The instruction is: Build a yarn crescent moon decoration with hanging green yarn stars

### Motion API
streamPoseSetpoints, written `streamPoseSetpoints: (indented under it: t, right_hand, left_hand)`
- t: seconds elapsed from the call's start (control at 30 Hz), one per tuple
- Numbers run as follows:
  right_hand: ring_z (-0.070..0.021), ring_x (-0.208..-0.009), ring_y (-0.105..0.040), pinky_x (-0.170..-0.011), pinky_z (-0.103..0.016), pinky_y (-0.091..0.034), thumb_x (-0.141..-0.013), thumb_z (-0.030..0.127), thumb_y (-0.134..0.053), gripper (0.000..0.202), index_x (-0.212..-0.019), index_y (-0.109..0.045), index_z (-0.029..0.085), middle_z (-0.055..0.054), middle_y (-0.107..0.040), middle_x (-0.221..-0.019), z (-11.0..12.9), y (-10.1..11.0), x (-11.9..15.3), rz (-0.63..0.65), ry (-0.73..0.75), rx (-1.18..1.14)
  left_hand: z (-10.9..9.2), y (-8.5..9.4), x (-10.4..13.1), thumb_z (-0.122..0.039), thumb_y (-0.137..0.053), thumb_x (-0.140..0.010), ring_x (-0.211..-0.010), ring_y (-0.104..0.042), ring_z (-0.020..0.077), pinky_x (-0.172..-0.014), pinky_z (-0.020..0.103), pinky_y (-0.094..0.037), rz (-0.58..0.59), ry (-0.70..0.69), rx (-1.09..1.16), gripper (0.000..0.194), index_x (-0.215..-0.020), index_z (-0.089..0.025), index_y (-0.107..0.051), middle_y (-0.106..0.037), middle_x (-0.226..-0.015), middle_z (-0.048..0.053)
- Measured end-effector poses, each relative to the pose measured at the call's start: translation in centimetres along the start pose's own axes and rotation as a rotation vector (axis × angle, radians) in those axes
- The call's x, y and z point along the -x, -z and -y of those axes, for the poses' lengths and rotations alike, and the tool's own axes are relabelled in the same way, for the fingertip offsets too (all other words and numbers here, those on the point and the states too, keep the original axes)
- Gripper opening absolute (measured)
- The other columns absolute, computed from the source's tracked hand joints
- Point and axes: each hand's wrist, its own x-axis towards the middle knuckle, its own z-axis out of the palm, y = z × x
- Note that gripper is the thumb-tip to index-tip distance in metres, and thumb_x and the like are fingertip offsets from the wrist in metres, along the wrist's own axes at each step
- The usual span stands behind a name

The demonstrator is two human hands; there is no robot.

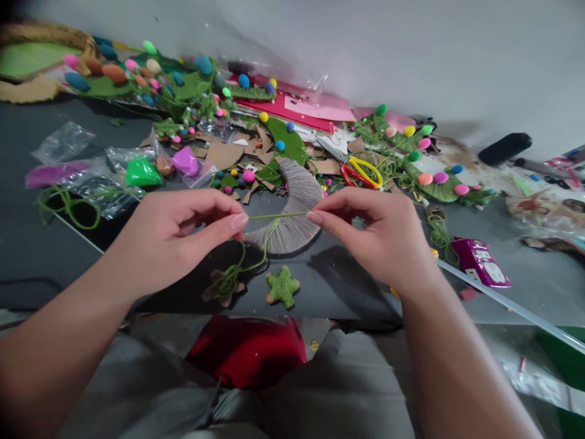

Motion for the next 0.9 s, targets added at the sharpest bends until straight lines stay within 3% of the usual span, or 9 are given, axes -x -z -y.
streamPoseSetpoints:
  t: [0.23, 0.4, 0.7, 0.8, 0.9]
  right_hand:
    - [-0.0083, -0.067, -0.063, -0.061, -0.018, -0.05, -0.089, 0.033, -0.074, 0.011, -0.089, -0.073, 0.022, 0.003, -0.071, -0.074, 0.1, -0.1, -0.3, 0.03, -0.099, -0.227]
    - [-0.0103, -0.066, -0.063, -0.061, -0.022, -0.051, -0.093, 0.035, -0.07, 0.012, -0.09, -0.072, 0.023, 0.002, -0.069, -0.074, -0.1, -0.3, -0.4, 0.007, -0.099, -0.265]
    - [-0.0122, -0.068, -0.062, -0.063, -0.024, -0.051, -0.091, 0.031, -0.073, 0.011, -0.09, -0.072, 0.021, 0.0, -0.068, -0.075, 0.4, -0.1, -0.2, 0.015, -0.105, -0.264]
    - [-0.0111, -0.069, -0.062, -0.065, -0.022, -0.051, -0.09, 0.029, -0.073, 0.009, -0.09, -0.072, 0.02, 0.0, -0.069, -0.077, 0.7, 0.0, 0.0, 0.052, -0.093, -0.269]
    - [-0.011, -0.072, -0.063, -0.066, -0.021, -0.051, -0.09, 0.027, -0.074, 0.006, -0.092, -0.073, 0.022, 0.001, -0.07, -0.081, 1.2, 0.0, 0.2, 0.098, -0.072, -0.26]
  left_hand:
    - [-0.1, -0.1, -0.2, -0.026, -0.065, -0.094, -0.065, -0.057, 0.0091, -0.058, 0.021, -0.04, 0.071, 0.01, -0.051, 0.013, -0.083, -0.021, -0.07, -0.07, -0.076, -0.005]
    - [-0.2, -0.3, -0.1, -0.027, -0.063, -0.094, -0.062, -0.055, 0.0088, -0.057, 0.021, -0.039, 0.117, 0.037, -0.075, 0.014, -0.085, -0.022, -0.071, -0.07, -0.076, -0.006]
    - [0.0, -0.5, 0.3, -0.036, -0.056, -0.098, -0.072, -0.063, 0.0139, -0.061, 0.024, -0.045, 0.257, 0.06, -0.014, 0.021, -0.092, -0.023, -0.072, -0.075, -0.087, -0.002]
    - [0.3, 0.1, 0.3, -0.039, -0.056, -0.099, -0.081, -0.067, 0.0164, -0.072, 0.026, -0.05, 0.315, 0.053, -0.047, 0.023, -0.099, -0.024, -0.074, -0.077, -0.096, 0.0]
    - [0.1, 0.7, 0.2, -0.04, -0.062, -0.096, -0.11, -0.066, 0.0217, -0.093, 0.032, -0.05, 0.24, 0.004, -0.12, 0.032, -0.123, -0.026, -0.07, -0.072, -0.127, 0.003]
